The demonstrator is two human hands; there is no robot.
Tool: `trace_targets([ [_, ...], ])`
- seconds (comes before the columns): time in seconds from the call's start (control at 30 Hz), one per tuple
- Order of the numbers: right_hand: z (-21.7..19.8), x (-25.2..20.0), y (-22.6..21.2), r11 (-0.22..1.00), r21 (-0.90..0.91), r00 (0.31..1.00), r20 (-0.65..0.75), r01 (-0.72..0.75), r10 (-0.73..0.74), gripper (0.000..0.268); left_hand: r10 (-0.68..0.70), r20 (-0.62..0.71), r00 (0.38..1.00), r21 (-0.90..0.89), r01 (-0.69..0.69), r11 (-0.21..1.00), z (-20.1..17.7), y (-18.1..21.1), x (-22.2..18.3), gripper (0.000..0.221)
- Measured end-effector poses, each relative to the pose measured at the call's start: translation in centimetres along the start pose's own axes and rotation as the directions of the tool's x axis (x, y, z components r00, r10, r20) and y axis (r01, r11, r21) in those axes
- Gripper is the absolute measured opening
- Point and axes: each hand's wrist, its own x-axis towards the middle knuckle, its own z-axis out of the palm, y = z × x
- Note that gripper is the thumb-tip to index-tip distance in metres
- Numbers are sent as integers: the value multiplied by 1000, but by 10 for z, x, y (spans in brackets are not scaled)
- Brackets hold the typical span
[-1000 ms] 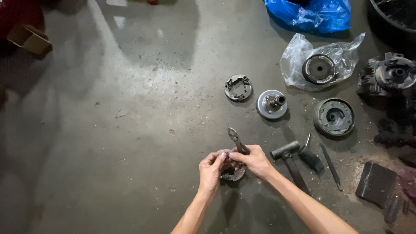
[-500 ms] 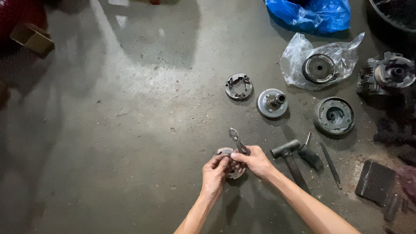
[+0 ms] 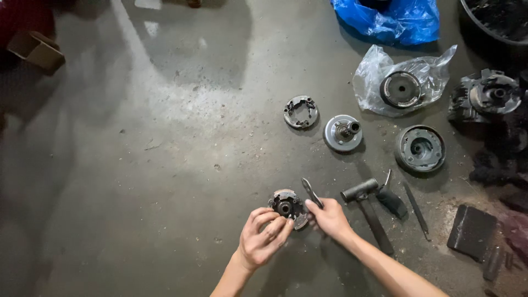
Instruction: Assembling motorcycle clutch components by installing springs and shoes into the carrier
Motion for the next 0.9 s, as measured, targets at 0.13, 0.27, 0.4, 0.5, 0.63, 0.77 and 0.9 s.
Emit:
trace_targets([
  [0.13,4,-16,14,962,-179,975,-122,-205,185,42,-102,57,993,-133,109,985,10,-20,-1,21],
  [0.27,16,-2,43,956,54,957,-1,-289,289,43,-462,295,836,31,475,879,57,-64,-77,20],
  [0.4,22,2,20,990,17,990,8,-141,141,36,-701,257,665,-30,731,682,69,-52,-103,20],
  [0.5,19,10,-5,993,-106,998,1,-58,59,37,-871,222,439,-103,899,426,58,-41,-106,18],
  [0.63,-1,29,-2,905,-364,958,-91,221,-271,33,-949,303,-82,-400,893,-205,51,-32,-118,21],
  [0.77,3,14,-7,900,-240,921,-50,364,-386,22,-854,495,-160,-666,562,-491,50,-13,-95,16],
  [0.9,16,-11,-19,940,340,957,272,5,-104,27,-847,525,-81,-678,561,-474,42,-4,-65,14],
])
